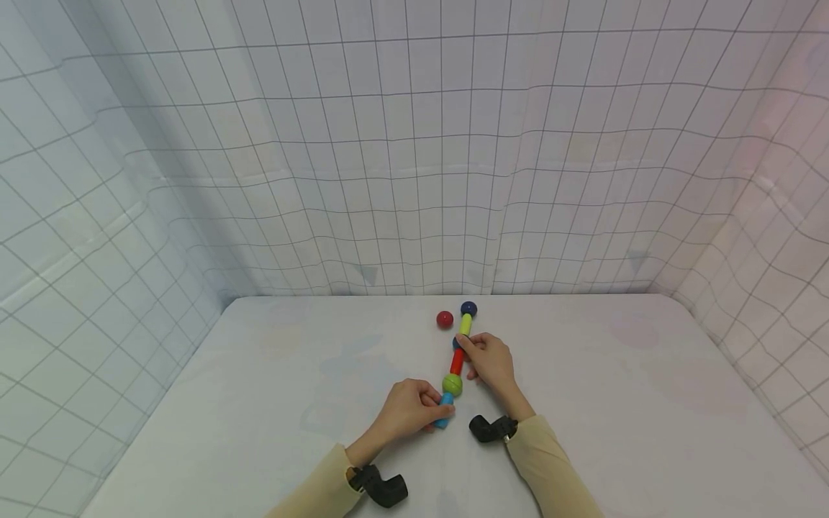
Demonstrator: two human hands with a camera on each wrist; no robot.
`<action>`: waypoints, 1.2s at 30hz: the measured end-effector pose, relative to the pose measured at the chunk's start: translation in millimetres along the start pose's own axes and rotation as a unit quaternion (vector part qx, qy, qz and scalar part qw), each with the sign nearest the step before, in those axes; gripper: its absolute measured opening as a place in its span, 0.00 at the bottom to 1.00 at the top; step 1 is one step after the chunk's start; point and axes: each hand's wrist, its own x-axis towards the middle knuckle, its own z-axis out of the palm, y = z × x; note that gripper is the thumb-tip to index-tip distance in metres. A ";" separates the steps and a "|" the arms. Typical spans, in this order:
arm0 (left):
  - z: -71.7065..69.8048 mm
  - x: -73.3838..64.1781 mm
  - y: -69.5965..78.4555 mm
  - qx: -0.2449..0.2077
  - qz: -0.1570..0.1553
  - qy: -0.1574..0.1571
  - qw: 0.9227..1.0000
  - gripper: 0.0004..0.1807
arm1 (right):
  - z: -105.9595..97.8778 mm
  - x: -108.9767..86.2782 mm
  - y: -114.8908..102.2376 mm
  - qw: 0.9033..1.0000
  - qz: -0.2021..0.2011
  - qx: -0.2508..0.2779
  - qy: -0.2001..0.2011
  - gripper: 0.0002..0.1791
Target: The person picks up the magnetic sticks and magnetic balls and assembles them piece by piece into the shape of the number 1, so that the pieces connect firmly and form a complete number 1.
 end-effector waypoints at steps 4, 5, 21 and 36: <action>0.4 -0.4 -0.2 -0.017 -0.003 -0.003 1.000 0.11 | -0.2 0.7 0.7 1.000 -0.001 -0.001 0.001 0.29; 0.4 -0.4 -0.2 -0.021 -0.003 -0.003 1.000 0.11 | -0.2 0.4 0.4 1.000 -0.002 -0.002 0.001 0.28; 0.1 -0.3 0.2 -0.062 -0.009 -0.012 0.998 0.11 | -1.8 0.3 0.5 1.000 0.002 -0.001 -0.003 0.29; -2.3 0.1 0.0 -0.077 -0.021 -0.022 0.997 0.10 | -1.1 -0.2 -0.9 1.000 0.004 0.000 -0.002 0.30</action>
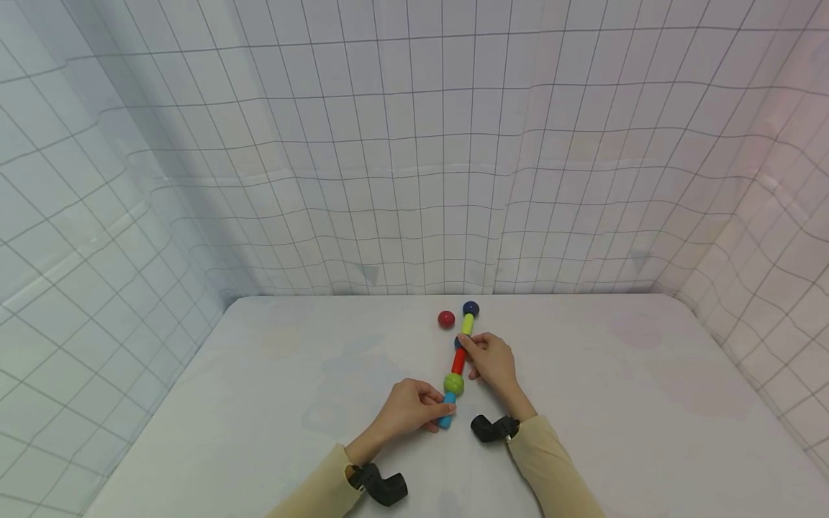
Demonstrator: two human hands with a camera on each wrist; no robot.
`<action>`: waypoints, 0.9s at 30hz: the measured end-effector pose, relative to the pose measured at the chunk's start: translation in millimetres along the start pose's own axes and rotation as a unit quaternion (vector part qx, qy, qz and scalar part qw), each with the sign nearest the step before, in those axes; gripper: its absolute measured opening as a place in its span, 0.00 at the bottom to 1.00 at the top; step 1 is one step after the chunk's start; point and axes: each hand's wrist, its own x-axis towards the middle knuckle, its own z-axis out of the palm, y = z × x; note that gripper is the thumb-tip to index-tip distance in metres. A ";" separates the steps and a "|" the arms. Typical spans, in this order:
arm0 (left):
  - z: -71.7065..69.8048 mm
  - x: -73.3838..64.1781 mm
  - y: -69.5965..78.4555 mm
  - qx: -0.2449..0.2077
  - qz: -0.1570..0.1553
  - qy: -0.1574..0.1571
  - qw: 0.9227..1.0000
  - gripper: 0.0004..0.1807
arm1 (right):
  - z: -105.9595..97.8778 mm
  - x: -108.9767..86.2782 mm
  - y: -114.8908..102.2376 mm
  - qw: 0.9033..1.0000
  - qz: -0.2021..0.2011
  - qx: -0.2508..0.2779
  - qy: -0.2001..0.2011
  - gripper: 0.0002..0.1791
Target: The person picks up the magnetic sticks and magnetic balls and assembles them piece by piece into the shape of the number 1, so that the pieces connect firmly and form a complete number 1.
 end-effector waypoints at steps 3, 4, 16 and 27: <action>0.0 0.4 -0.3 -0.001 -0.001 -0.001 1.000 0.10 | -0.3 0.2 0.6 1.000 -0.002 0.000 0.000 0.31; 0.0 0.4 -0.5 0.000 -0.001 -0.001 1.000 0.10 | -0.4 0.3 0.7 1.000 -0.003 0.000 0.000 0.31; -0.3 -0.1 -1.4 0.008 0.013 0.002 1.000 0.10 | -0.7 -0.3 1.1 1.000 0.000 0.009 -0.002 0.29; 2.1 -1.2 -0.7 0.016 0.020 0.015 1.000 0.10 | -1.1 0.3 1.3 1.000 0.000 0.011 -0.003 0.29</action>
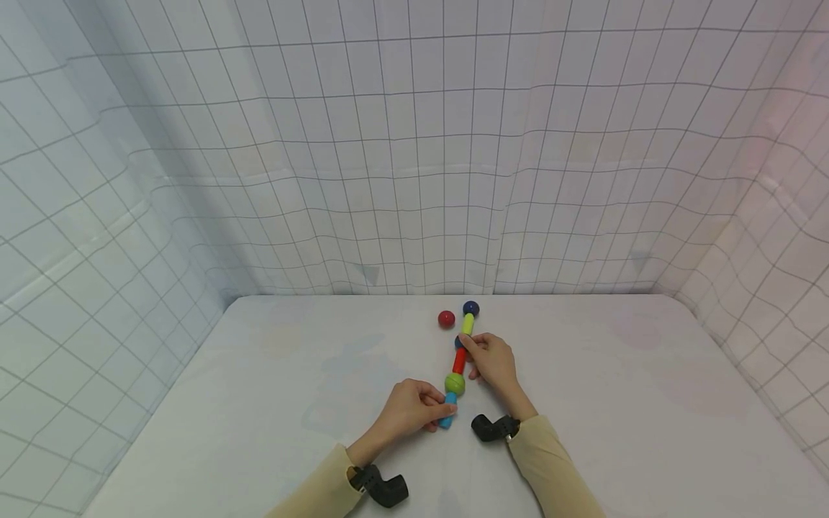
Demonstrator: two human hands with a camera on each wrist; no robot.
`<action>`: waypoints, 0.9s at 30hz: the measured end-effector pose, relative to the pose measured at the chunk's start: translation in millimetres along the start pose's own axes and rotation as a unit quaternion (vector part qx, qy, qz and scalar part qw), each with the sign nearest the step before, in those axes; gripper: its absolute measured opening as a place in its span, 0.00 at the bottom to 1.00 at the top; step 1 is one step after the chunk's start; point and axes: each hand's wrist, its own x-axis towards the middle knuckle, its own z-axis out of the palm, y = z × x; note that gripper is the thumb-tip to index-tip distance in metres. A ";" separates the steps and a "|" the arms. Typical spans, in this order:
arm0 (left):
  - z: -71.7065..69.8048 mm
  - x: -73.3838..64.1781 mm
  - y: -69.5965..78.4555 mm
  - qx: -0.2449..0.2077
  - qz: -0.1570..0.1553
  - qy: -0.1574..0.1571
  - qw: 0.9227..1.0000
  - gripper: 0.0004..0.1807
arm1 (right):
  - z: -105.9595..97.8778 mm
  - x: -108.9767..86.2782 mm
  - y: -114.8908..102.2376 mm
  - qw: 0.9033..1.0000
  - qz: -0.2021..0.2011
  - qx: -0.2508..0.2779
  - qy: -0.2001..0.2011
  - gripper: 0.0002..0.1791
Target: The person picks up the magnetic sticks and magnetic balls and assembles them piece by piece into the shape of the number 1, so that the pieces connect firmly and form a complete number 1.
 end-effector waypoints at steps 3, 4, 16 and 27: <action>0.5 0.0 0.1 -0.002 -0.003 0.003 1.000 0.11 | 0.0 -0.7 -0.9 1.000 0.001 0.002 -0.001 0.29; 0.6 0.0 0.1 -0.003 -0.004 0.004 1.000 0.11 | 0.0 -0.9 -1.2 1.000 0.000 0.002 -0.001 0.29; 2.9 -1.5 1.6 -0.004 -0.007 0.014 1.000 0.11 | -0.5 -1.0 -1.6 1.000 -0.005 -0.001 -0.003 0.29; 3.6 0.0 -0.6 0.016 0.006 0.023 1.000 0.11 | -0.4 -0.6 -2.8 1.000 -0.004 0.003 -0.005 0.28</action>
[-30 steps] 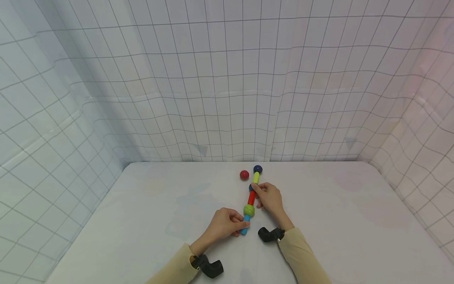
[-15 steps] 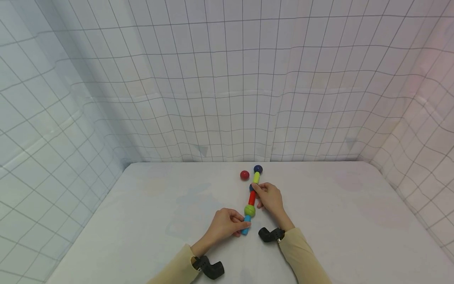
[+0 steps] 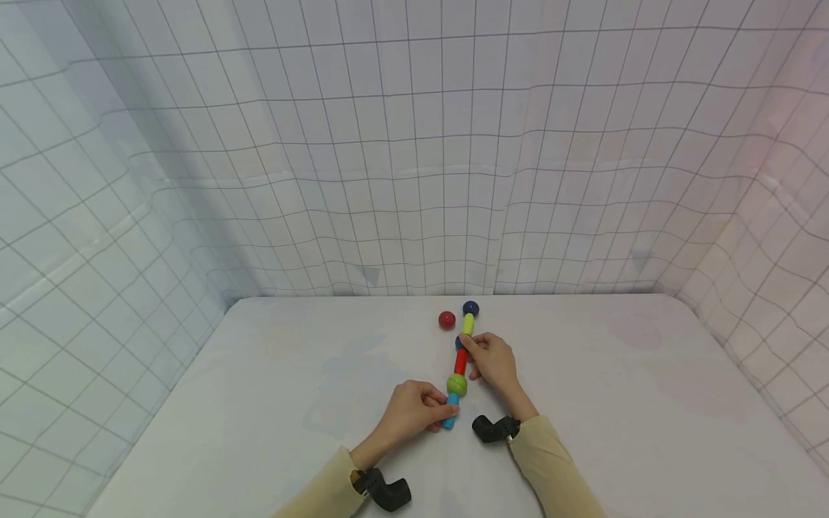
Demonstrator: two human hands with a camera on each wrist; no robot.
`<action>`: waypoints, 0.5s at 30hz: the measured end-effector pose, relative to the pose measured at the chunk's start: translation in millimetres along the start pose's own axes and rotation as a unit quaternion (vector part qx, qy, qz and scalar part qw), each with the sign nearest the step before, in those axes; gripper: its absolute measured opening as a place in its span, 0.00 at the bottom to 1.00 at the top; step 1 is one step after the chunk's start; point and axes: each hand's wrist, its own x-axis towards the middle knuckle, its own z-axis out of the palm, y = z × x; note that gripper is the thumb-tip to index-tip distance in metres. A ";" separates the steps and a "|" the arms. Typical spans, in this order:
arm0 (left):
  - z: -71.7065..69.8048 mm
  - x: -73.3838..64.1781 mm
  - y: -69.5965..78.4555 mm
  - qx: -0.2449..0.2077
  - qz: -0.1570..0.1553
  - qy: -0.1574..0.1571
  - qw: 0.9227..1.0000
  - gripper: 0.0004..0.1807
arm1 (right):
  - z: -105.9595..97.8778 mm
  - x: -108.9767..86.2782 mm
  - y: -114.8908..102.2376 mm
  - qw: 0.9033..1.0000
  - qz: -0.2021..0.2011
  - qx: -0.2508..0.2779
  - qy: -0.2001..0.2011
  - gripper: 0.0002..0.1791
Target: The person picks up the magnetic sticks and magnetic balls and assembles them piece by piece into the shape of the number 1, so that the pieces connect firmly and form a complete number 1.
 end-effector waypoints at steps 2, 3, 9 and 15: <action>0.3 0.2 -0.3 0.005 0.003 0.001 1.000 0.11 | 0.1 -0.3 -0.7 1.000 0.001 0.000 -0.001 0.28; 0.5 0.4 -0.6 0.007 0.003 0.002 1.000 0.11 | 0.1 -0.3 -1.0 1.000 0.001 -0.001 -0.001 0.28; 1.7 0.6 -1.1 0.011 0.008 0.006 1.000 0.11 | 0.5 -0.3 -3.0 1.000 0.004 -0.005 -0.002 0.28; 2.1 0.4 -1.4 0.015 0.008 0.006 1.000 0.11 | 0.6 0.3 -3.6 1.000 0.010 -0.011 -0.003 0.29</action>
